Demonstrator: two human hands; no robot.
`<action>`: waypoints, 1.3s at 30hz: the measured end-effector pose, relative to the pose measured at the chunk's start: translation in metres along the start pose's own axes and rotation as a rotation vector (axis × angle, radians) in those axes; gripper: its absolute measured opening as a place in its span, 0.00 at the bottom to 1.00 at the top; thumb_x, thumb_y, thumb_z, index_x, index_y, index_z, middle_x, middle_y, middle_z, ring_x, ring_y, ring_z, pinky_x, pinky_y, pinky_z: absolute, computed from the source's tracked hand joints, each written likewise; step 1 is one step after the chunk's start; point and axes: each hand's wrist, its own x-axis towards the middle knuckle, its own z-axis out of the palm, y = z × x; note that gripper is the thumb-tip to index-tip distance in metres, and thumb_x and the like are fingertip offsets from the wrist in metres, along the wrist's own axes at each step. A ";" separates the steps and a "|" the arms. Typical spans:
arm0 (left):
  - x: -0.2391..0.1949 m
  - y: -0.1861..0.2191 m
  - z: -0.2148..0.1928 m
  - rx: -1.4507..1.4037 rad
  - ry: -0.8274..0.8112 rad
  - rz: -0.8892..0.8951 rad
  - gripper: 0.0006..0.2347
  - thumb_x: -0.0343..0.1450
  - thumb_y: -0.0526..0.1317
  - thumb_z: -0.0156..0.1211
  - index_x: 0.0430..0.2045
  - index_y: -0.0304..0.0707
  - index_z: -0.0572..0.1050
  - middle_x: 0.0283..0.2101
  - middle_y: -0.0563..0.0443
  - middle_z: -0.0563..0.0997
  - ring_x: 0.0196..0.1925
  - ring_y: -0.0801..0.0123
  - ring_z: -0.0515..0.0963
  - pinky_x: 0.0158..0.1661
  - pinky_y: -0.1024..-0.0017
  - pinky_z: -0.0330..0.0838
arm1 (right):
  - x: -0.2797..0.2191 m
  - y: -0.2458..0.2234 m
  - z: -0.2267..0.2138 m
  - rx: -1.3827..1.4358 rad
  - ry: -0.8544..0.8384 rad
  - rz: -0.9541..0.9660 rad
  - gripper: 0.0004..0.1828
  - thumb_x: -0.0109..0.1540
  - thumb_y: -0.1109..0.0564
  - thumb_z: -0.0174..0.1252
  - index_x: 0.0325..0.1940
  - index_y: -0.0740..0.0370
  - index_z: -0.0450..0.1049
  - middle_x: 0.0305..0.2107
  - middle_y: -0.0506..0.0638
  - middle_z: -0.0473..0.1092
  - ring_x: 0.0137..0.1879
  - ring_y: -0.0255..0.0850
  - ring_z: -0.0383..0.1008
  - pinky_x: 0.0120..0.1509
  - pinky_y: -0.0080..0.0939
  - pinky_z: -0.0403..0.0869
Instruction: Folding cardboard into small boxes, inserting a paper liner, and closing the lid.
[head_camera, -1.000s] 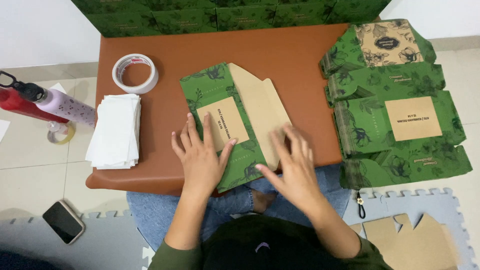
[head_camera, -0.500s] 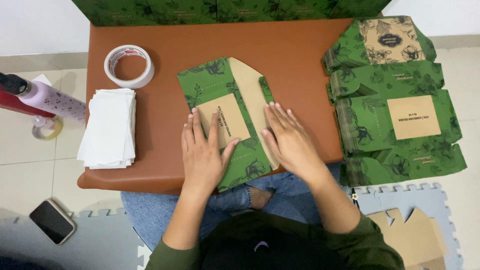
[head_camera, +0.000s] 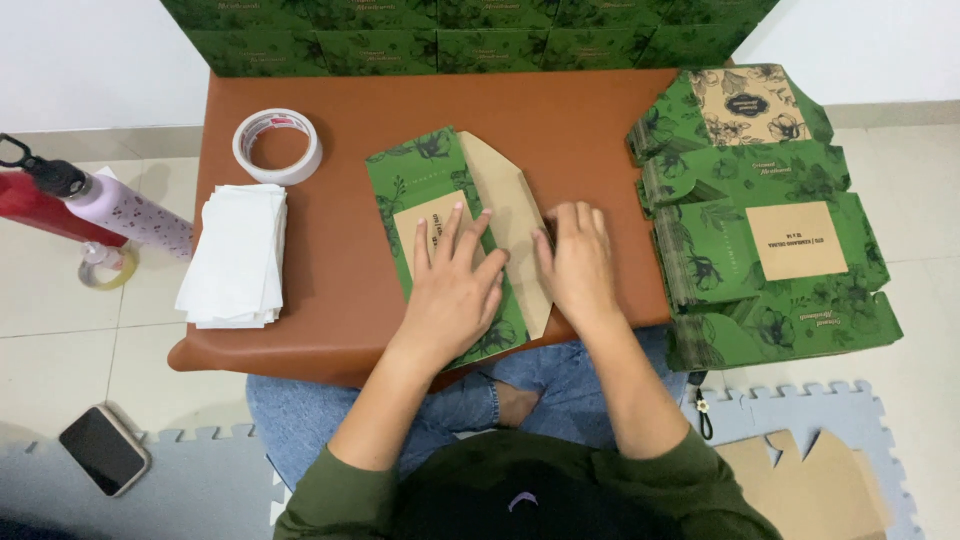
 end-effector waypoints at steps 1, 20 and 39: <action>0.000 0.002 -0.011 0.001 0.001 -0.002 0.09 0.74 0.42 0.48 0.44 0.50 0.75 0.65 0.39 0.66 0.73 0.36 0.55 0.64 0.29 0.44 | -0.006 0.006 0.003 0.001 -0.001 -0.002 0.16 0.63 0.52 0.61 0.50 0.62 0.71 0.40 0.56 0.67 0.51 0.56 0.70 0.57 0.54 0.69; -0.069 -0.026 -0.061 -0.319 -0.076 -0.425 0.24 0.69 0.43 0.65 0.61 0.37 0.69 0.67 0.33 0.63 0.66 0.36 0.66 0.61 0.38 0.55 | -0.007 -0.027 -0.065 0.526 0.177 -0.068 0.25 0.58 0.68 0.66 0.59 0.60 0.76 0.33 0.52 0.67 0.42 0.48 0.69 0.49 0.46 0.71; -0.083 -0.038 -0.036 -0.083 -0.005 -0.317 0.26 0.71 0.54 0.60 0.62 0.42 0.70 0.65 0.39 0.68 0.71 0.54 0.64 0.69 0.36 0.35 | 0.072 -0.061 -0.020 0.161 -0.809 -0.096 0.49 0.68 0.25 0.29 0.81 0.62 0.37 0.74 0.69 0.27 0.80 0.53 0.21 0.80 0.54 0.26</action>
